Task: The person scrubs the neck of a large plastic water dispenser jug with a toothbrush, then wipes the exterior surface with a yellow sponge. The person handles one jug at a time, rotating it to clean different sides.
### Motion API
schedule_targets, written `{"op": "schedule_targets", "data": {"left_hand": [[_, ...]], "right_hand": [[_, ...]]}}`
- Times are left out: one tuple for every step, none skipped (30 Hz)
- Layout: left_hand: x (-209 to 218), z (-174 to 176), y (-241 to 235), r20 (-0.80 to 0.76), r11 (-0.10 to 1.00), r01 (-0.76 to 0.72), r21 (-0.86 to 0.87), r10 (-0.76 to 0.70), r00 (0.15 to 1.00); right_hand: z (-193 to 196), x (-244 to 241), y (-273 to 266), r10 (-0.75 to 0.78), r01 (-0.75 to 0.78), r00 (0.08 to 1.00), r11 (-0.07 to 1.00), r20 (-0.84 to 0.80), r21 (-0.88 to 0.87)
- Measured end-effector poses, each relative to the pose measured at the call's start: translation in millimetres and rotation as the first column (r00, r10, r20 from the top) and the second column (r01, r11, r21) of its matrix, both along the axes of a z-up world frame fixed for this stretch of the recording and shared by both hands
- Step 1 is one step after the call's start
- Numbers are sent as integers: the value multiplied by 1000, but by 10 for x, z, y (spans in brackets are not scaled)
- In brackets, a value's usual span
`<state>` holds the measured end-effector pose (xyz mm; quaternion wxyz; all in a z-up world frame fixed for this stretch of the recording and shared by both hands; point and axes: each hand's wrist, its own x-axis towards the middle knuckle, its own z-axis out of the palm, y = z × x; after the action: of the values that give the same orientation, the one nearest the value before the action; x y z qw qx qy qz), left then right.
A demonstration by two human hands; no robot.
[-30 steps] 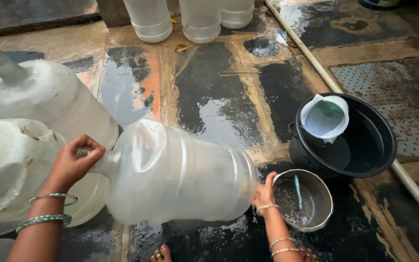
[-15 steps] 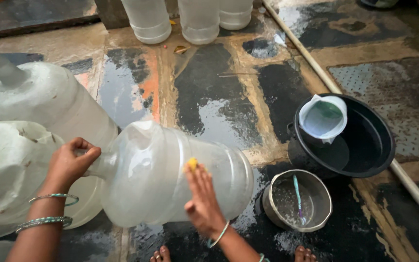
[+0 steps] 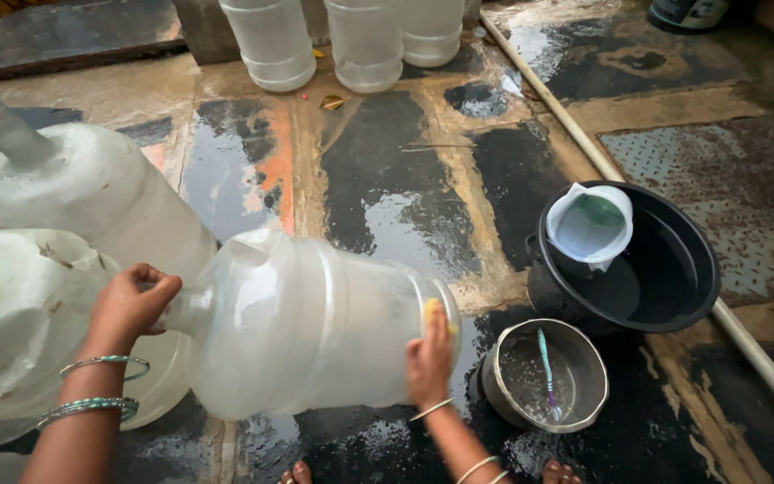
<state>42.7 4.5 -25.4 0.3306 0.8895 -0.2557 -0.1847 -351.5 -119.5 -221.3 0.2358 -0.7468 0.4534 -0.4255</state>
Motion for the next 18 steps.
{"op": "schedule_targets", "data": {"left_hand": [[0,4,-19,-4,1000,-12,12,12,1000],[4,11,-45,17,1000,-10,14,10,1000],[14,17,-66,37,1000,-8,16,7,999],[17,-3,-50,55,1000,-8,26,6,998],[26,-25,-43,33,1000,0,11,-1,999],[45,-36,-39,12,1000,7,-7,-6,1000],[62,-47,-30,-9,1000,12,-24,-13,1000],[72,-59,-19,-4,999,31,-42,-31,1000],[76,-67,-5,2,997,49,-60,-49,999],[79,-64,5,11,995,69,-78,-68,998],[72,-60,17,54,995,81,-64,-77,996],[62,-49,27,98,994,91,-54,-86,991],[45,-35,36,142,994,101,-43,-94,985],[12,-26,38,155,995,95,-25,-90,984],[-27,-11,39,168,996,88,-8,-86,982],[-55,27,10,186,997,82,4,-81,979],[-90,63,-27,172,998,62,-2,-61,983],[-129,95,-35,157,999,44,3,-44,987]], "right_hand": [[113,102,172,108,-108,991,994,74,-15],[226,196,369,214,-211,966,977,147,-40],[329,296,537,297,-283,946,952,128,-118],[400,350,709,378,-356,920,916,102,-184],[438,400,804,411,-389,907,901,90,-192],[440,402,863,445,-423,892,883,77,-201],[397,357,868,478,-456,876,865,65,-210],[308,306,790,379,-364,925,897,12,-252],[176,249,634,272,-270,962,915,-37,-299],[-1,188,467,158,-175,984,920,-77,-350],[-216,75,310,47,-69,996,948,-77,-312],[-452,-56,115,-64,39,995,960,-81,-277],[-700,-169,-50,-116,114,993,981,-3,-155],[-937,-293,-218,-173,175,983,984,66,-27],[-1151,-354,-371,-239,156,920,951,312,269],[-1324,-386,-496,-356,47,784,851,509,523],[-1447,-464,-589,-431,-151,683,707,590,691],[-1537,-526,-612,-529,-370,575,513,624,775]]}}
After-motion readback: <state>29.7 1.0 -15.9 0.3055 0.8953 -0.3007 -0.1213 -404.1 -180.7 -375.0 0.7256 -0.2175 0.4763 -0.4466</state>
